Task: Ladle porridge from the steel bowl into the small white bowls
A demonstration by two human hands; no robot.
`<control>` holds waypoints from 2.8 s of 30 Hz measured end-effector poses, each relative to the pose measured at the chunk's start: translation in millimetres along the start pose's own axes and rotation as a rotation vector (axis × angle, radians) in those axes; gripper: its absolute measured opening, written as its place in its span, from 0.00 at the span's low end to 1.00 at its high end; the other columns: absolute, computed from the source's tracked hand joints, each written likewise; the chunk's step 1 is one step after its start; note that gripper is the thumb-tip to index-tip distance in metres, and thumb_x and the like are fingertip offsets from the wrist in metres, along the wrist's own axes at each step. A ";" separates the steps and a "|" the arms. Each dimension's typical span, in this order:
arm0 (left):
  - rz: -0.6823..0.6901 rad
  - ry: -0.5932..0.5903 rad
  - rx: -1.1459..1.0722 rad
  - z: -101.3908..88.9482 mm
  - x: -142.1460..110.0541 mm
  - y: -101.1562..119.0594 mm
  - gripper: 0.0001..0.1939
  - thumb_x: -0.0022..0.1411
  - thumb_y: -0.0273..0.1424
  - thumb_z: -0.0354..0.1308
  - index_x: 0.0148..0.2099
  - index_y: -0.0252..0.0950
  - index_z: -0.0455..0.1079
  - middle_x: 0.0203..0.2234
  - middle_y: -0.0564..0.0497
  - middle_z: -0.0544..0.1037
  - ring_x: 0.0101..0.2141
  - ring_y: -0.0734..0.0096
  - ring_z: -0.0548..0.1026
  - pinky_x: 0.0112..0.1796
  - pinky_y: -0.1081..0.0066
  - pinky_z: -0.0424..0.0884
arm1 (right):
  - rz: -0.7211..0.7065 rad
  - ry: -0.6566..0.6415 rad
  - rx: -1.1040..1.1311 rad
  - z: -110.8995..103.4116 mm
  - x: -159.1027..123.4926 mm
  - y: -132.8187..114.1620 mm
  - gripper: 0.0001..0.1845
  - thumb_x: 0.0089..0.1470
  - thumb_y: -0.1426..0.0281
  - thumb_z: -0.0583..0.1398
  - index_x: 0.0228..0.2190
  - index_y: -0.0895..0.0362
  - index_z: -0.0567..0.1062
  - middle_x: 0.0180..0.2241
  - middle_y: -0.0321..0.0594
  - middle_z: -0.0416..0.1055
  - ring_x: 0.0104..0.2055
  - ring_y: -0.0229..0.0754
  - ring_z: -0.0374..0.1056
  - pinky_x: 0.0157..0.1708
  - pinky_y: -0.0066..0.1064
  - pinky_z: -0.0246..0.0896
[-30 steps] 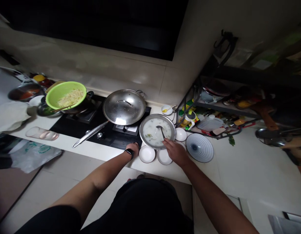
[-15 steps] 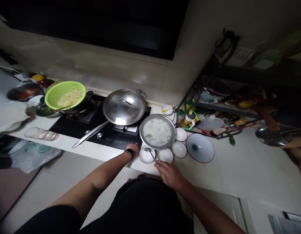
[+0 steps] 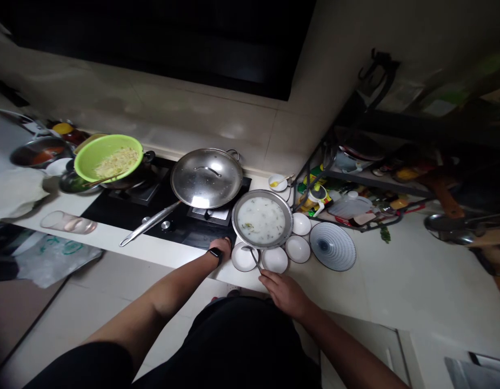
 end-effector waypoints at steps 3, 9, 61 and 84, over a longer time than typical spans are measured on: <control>-0.007 0.003 0.020 -0.8 -0.4 0.3 0.24 0.69 0.27 0.55 0.65 0.24 0.70 0.58 0.27 0.79 0.60 0.50 0.78 0.56 0.61 0.77 | 0.326 0.172 0.300 11.6 -6.0 8.6 0.19 0.71 0.60 0.55 0.48 0.53 0.83 0.47 0.52 0.85 0.48 0.54 0.83 0.49 0.46 0.80; -0.013 -0.012 0.012 -1.5 -1.2 -0.2 0.25 0.69 0.29 0.54 0.65 0.25 0.70 0.58 0.28 0.79 0.59 0.49 0.78 0.55 0.61 0.77 | 0.984 0.633 1.002 27.1 -2.6 31.6 0.36 0.46 0.39 0.72 0.39 0.59 0.80 0.34 0.51 0.84 0.40 0.63 0.84 0.42 0.51 0.82; -0.017 0.020 -0.003 3.7 3.3 -2.8 0.25 0.68 0.30 0.55 0.64 0.26 0.71 0.56 0.27 0.80 0.58 0.49 0.79 0.55 0.60 0.77 | 0.329 0.145 0.278 9.4 -0.8 2.5 0.17 0.67 0.60 0.59 0.47 0.50 0.85 0.50 0.48 0.84 0.49 0.54 0.83 0.52 0.46 0.79; -0.004 0.001 -0.001 -1.1 -1.4 -0.6 0.24 0.69 0.29 0.53 0.64 0.26 0.70 0.58 0.28 0.79 0.59 0.51 0.78 0.56 0.62 0.76 | 0.945 0.602 0.952 17.9 -6.1 25.1 0.37 0.43 0.37 0.73 0.37 0.57 0.82 0.33 0.50 0.85 0.37 0.59 0.84 0.38 0.47 0.82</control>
Point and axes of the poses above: each hand's wrist, its own x-axis towards the middle knuckle, its own z-axis out of the palm, y = z × x, the point moved 4 cm from there along x, towards the middle knuckle
